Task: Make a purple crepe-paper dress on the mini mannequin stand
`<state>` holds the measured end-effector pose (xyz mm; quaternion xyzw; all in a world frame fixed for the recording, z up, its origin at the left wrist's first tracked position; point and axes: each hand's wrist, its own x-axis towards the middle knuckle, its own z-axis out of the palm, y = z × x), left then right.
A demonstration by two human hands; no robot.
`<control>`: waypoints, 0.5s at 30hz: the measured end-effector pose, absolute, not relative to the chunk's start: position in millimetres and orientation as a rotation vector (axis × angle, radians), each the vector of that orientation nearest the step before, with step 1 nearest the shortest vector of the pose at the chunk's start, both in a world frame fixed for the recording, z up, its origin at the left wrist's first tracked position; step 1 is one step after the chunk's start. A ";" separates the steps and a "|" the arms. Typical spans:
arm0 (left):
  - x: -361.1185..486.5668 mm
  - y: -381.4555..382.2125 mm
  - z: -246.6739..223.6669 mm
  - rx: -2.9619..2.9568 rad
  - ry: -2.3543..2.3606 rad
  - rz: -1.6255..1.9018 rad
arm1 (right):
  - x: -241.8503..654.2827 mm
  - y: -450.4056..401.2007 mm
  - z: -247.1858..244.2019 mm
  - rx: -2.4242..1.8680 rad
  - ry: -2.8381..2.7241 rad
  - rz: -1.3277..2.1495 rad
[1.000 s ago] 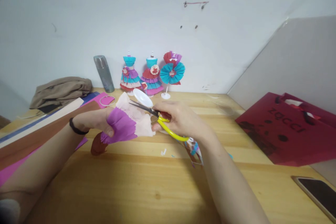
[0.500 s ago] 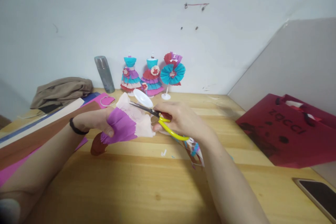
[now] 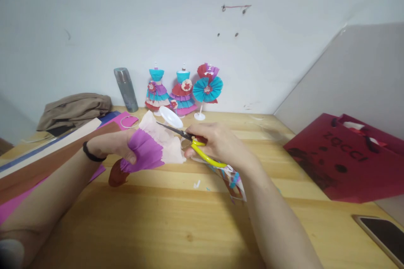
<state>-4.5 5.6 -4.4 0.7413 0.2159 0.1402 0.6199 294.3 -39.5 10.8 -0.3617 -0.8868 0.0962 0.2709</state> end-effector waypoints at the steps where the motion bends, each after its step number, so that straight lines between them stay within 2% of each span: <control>1: -4.5 5.9 -4.4 1.705 0.500 0.326 | 294.4 -40.0 11.3 -0.983 -2.392 0.270; 15: -4.2 4.8 -1.7 1.712 0.533 0.374 | 296.1 -39.5 7.2 -1.000 -2.366 0.068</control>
